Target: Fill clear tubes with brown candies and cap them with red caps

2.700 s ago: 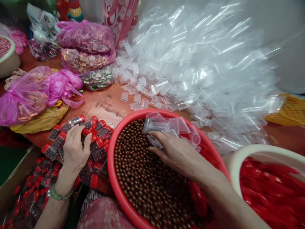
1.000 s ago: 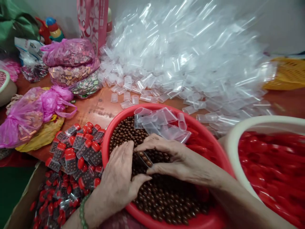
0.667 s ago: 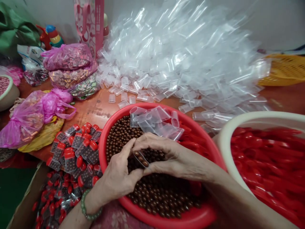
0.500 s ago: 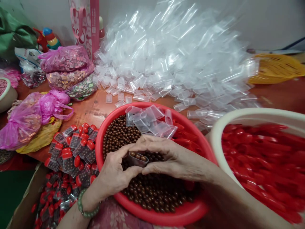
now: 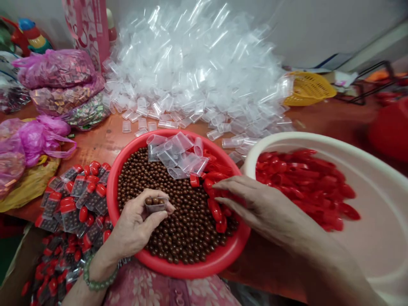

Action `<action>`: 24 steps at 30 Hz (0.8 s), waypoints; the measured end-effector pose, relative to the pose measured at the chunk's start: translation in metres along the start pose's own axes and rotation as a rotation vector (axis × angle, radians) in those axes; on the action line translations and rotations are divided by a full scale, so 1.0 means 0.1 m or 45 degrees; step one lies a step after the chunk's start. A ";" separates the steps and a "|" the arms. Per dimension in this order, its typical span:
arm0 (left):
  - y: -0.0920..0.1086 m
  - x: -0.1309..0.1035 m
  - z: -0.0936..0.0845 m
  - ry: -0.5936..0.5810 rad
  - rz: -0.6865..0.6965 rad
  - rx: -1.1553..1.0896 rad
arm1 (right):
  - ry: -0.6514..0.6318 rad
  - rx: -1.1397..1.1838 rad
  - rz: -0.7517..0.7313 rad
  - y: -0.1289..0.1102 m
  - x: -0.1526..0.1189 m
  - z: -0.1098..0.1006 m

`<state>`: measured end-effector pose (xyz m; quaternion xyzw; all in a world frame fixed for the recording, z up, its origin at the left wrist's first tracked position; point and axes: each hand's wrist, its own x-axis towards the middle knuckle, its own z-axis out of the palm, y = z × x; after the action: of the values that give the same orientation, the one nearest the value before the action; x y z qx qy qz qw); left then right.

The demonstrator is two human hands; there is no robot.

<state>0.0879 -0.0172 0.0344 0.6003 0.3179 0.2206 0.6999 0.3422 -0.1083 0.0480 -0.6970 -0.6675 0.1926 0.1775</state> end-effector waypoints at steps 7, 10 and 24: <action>-0.06 0.01 0.02 -0.004 -0.099 -0.272 | -0.011 -0.605 0.102 -0.09 0.06 0.30; -0.07 0.02 0.02 0.005 -0.163 -0.359 | 0.083 -0.756 0.096 -0.16 0.05 0.31; -0.20 0.05 -0.07 0.054 -0.151 -0.695 | 0.036 -0.846 -0.055 -0.14 0.41 0.57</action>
<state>0.0852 -0.0127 0.0139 0.3650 0.2958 0.2695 0.8406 0.3022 -0.0670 0.0043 -0.7052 -0.7059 -0.0490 -0.0461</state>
